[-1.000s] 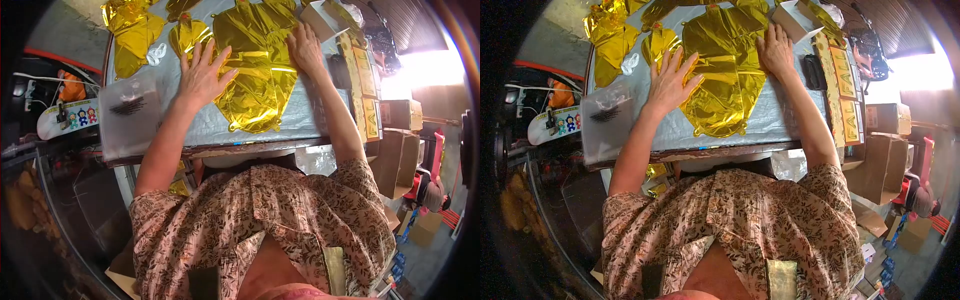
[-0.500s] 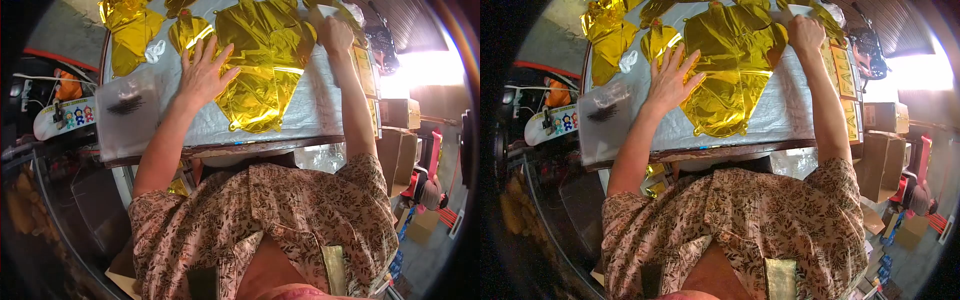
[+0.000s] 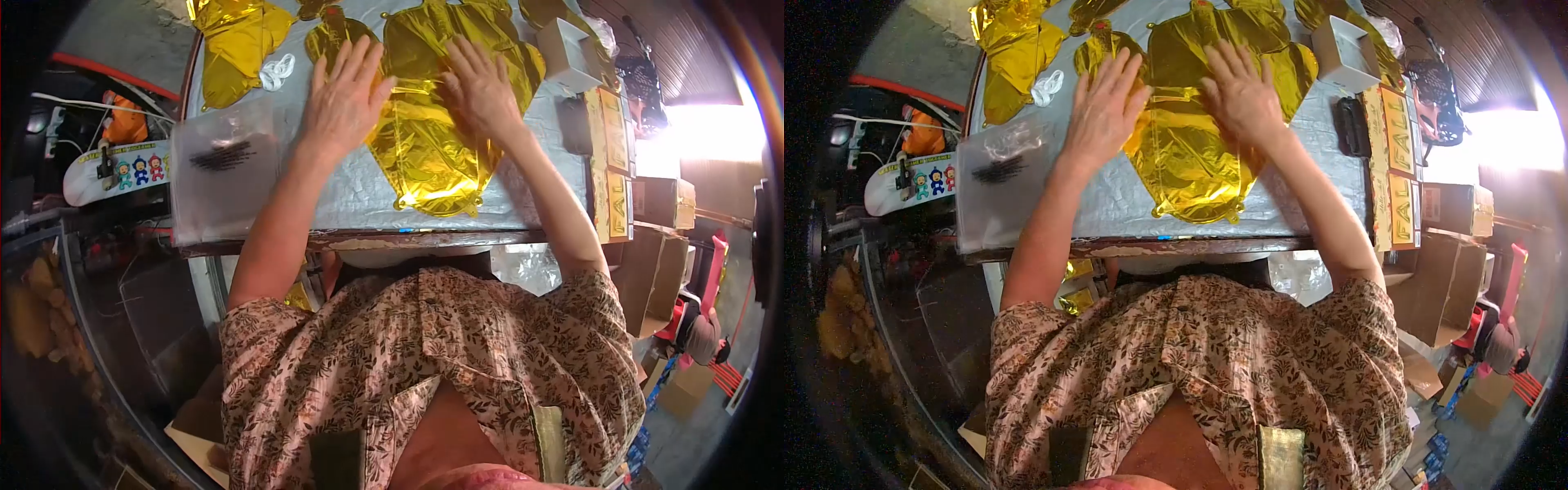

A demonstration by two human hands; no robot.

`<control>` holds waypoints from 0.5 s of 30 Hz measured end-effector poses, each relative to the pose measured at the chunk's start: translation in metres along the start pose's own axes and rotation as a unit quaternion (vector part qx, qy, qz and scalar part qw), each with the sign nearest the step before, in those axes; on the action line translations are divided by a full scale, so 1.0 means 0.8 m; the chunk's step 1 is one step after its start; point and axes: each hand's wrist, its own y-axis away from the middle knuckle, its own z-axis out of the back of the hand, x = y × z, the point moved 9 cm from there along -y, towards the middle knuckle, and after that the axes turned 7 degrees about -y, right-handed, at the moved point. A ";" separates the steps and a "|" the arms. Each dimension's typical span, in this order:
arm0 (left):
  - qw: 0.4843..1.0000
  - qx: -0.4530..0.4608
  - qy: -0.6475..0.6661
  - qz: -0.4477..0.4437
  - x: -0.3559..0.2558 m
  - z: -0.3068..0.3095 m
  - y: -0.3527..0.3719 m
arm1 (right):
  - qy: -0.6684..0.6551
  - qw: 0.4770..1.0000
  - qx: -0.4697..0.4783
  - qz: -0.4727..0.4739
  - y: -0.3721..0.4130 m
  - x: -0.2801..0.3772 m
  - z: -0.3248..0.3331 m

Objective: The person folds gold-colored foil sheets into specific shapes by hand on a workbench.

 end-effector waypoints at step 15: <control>0.996 0.045 -0.069 0.030 0.030 -0.028 0.010 | -0.036 0.998 0.036 -0.031 0.024 0.019 -0.017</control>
